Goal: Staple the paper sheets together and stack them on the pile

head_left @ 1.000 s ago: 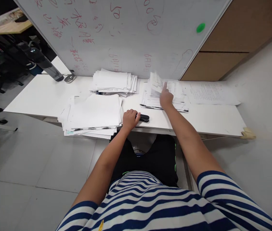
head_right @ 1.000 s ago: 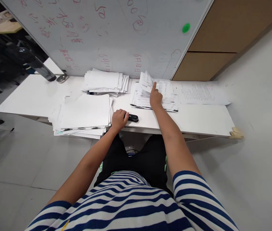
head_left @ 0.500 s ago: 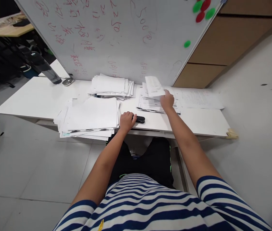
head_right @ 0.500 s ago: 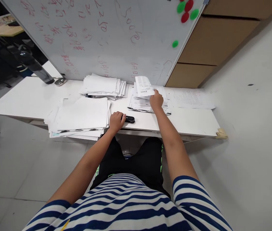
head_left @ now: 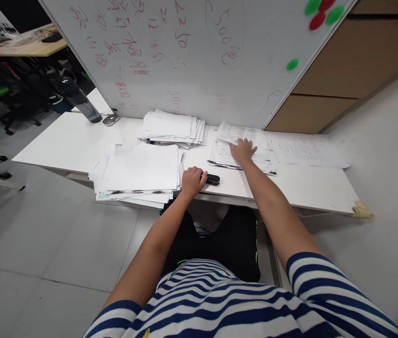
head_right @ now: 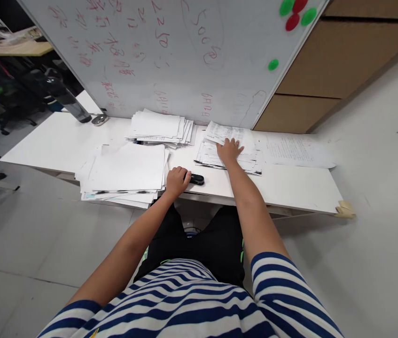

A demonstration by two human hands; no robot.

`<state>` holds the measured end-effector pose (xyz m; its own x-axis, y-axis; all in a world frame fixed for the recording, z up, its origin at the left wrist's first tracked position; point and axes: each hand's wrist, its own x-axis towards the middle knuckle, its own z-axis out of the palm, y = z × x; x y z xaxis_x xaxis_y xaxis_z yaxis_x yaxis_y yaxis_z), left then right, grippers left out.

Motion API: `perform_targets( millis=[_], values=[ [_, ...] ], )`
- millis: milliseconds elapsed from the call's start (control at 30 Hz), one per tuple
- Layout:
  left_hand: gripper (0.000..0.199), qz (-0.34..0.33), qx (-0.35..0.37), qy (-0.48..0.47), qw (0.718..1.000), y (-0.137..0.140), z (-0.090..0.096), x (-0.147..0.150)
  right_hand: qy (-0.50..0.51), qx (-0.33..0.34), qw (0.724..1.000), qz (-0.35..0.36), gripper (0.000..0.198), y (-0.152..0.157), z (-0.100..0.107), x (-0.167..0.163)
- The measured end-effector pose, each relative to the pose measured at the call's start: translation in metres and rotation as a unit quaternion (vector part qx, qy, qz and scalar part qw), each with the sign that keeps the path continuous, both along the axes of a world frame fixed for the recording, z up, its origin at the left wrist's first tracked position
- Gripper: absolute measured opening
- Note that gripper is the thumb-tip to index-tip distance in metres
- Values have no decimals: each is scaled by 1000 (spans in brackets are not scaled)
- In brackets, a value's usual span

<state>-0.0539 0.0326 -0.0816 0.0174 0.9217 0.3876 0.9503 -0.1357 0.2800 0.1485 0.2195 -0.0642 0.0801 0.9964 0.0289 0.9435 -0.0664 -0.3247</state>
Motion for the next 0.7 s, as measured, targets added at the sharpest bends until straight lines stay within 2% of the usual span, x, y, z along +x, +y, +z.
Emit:
perform_targets(
  millis=[167,267,467,600,700],
  values=[
    [34,0,-5,9,1000,0,1,0,34,-1,997,-62,68,10,4,-9],
    [34,-2,-8,8,1000,0,1,0,31,6,996,-87,62,12,5,-15],
    [33,2,-6,-3,1000,0,-1,0,13,13,996,-91,36,12,-1,-14],
    [33,0,-4,0,1000,1,-2,0,32,37,996,-75,37,10,-2,-11],
    [34,1,-2,-8,1000,2,-2,0,80,46,993,-80,46,6,7,-7]
  ],
)
